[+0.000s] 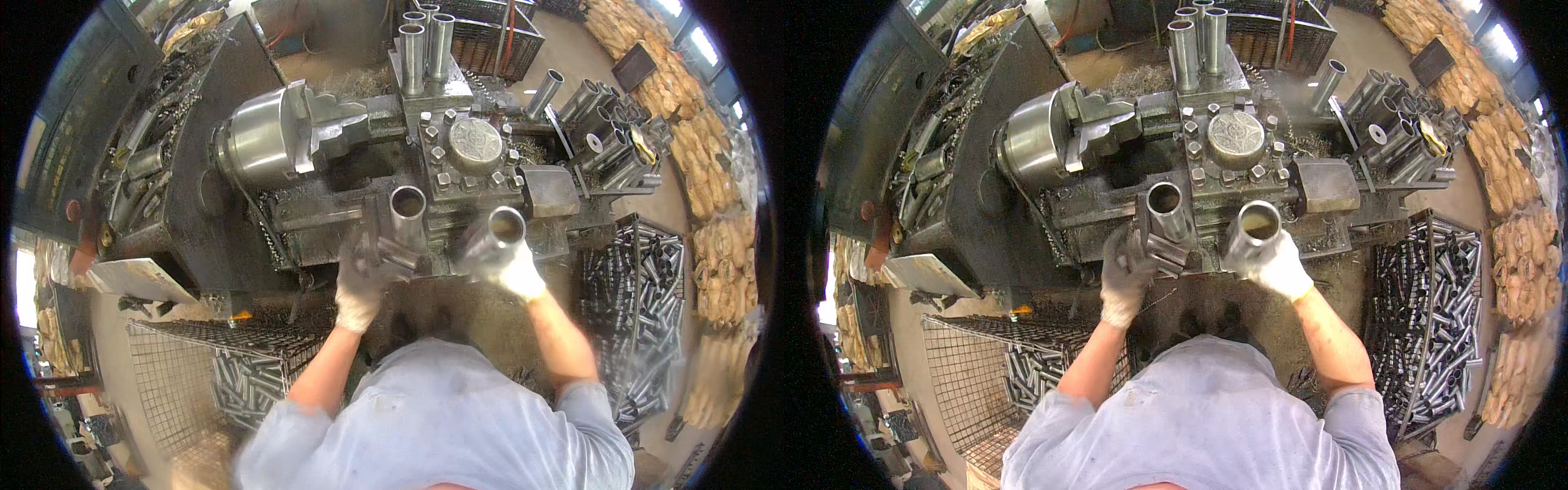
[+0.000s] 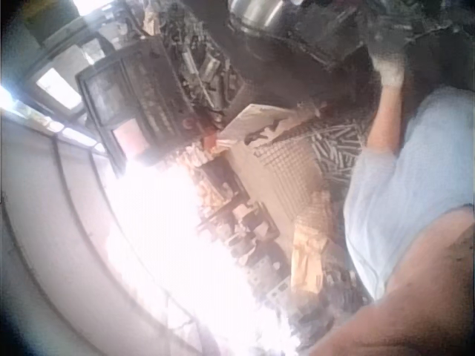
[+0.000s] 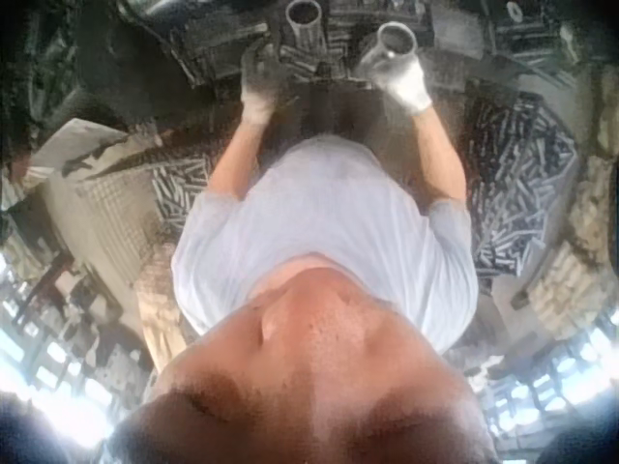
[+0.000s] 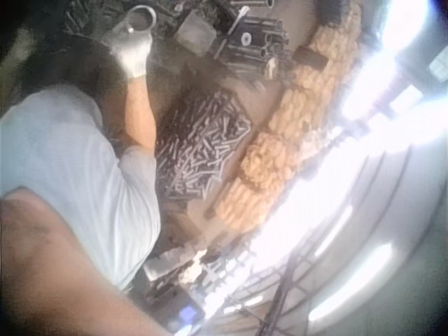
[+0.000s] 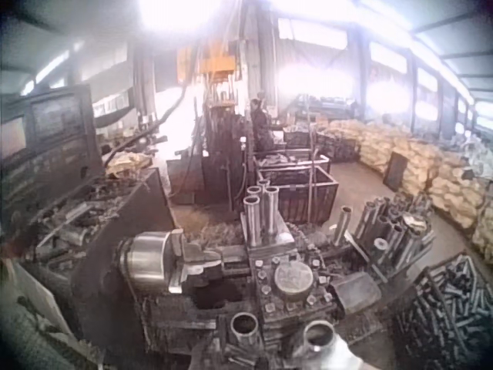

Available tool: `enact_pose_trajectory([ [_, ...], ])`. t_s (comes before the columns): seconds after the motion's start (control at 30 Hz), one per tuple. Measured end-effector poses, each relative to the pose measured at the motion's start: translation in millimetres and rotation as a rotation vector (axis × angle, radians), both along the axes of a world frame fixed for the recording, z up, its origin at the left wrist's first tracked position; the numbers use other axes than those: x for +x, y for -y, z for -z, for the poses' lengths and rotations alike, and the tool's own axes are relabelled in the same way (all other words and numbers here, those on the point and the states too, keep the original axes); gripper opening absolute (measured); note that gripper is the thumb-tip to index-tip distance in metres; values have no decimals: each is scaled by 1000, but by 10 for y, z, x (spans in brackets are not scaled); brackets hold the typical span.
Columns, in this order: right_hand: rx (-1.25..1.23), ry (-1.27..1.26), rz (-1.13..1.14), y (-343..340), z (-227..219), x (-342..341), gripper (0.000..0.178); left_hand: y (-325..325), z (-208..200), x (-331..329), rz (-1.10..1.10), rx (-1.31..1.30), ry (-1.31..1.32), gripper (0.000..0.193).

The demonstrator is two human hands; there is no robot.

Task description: The person repeatedly picks up metal tubes from a wire basket, inserts them into a lathe chuck, and removes them after a brief machine cycle. The person handles the tubes one at a time and places them back into the basket after each operation.

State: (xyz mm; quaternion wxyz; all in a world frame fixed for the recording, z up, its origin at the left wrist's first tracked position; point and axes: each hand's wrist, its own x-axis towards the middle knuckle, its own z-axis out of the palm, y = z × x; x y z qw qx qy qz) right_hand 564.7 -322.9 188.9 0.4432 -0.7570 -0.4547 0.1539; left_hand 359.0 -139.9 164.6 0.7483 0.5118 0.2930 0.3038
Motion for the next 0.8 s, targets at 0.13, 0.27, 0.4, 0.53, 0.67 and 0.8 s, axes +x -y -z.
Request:
enact_pose_trajectory([
  [0.13, -247, 30, 184, 223, 14, 121, 43, -212, -218, 683, -150, 1121, -266, 80],
  [0.27, -589, 373, -42, 260, -33, -291, 52, -565, -178, 595, 41, 602, -41, 55],
  [0.4, -214, 386, -168, -412, 201, -859, 43, -831, -136, -10, -110, 222, 161, 63],
  [0.53, -413, 318, -133, -1022, 536, -795, 31, -866, -57, -507, -62, -418, 424, 76],
  [0.67, -183, -316, -195, -987, 189, -482, 42, -804, -14, -538, -59, -482, 359, 78],
  [0.8, -389, -378, -340, -1192, -545, -506, 72, -510, -149, -240, -123, -594, 430, 78],
])
